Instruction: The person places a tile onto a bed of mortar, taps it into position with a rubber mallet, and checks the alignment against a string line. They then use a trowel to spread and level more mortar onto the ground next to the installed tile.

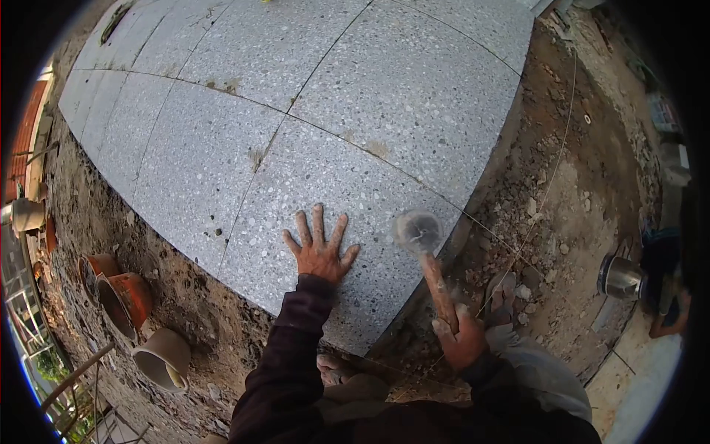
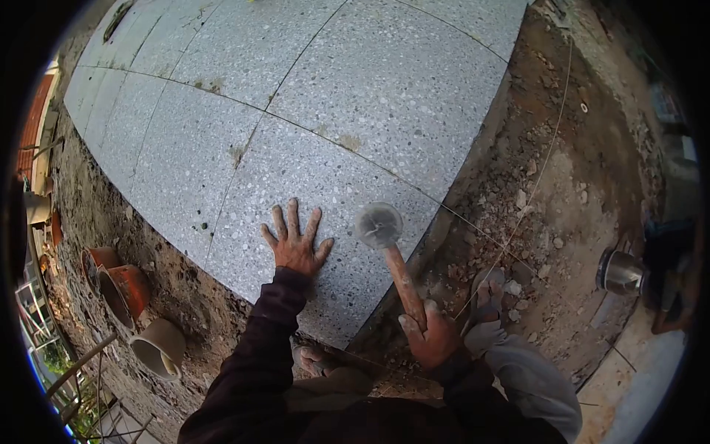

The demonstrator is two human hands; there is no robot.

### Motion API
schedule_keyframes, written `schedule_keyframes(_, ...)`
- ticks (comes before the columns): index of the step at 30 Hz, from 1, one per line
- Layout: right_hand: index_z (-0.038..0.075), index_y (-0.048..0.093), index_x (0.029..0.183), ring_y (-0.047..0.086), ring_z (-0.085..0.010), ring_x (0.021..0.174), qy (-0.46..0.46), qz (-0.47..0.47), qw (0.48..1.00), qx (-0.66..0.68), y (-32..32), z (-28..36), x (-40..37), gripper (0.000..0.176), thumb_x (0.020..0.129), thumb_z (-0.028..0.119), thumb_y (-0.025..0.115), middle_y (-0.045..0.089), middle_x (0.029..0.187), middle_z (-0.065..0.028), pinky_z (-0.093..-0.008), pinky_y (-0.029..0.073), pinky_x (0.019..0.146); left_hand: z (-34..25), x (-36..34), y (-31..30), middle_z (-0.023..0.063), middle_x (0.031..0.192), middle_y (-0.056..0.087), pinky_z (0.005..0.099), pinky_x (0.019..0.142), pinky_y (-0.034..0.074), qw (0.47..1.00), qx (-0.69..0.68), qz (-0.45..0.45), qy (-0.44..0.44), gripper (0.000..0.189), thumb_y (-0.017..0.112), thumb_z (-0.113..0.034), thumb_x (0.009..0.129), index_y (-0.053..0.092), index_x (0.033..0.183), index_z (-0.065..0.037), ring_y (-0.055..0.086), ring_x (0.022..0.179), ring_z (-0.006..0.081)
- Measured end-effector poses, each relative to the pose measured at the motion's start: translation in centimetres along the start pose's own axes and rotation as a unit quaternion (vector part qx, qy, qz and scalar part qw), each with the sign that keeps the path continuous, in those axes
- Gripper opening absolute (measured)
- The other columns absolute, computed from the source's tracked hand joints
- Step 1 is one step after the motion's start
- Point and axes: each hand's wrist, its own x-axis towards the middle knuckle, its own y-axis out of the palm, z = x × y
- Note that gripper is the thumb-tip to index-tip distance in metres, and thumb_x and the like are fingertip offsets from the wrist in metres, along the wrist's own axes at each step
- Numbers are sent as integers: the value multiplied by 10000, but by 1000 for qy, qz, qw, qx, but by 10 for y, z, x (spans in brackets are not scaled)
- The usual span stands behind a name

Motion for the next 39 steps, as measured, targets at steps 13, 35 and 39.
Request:
schedule_keyframes(13,-40,456,1006,558,-393,590,-100,-41,994,-23,62,-60,77,393,783,267,560,559,671,-227,-440,450,502,-8,-3,11,185,1402,150,671,912,95,996,85,-26,13,617,490,-478,777,338,1308,-204,113,1275,421)
schedule_keyframes(35,-26,483,915,541,-421,620,-154,-19,987,-51,40,-52,49,384,837,350,481,545,648,-218,-446,421,537,-33,-11,25,131,1383,213,689,905,102,991,-12,-103,-79,571,422,-408,830,334,1292,-84,150,1268,385)
schedule_keyframes(39,-18,459,854,521,-273,532,-291,-48,954,43,36,-68,55,472,824,453,449,493,589,-133,-360,402,499,-29,-12,24,130,1387,211,687,908,105,989,-42,-114,-89,557,429,-400,828,348,1289,-96,152,1272,380)
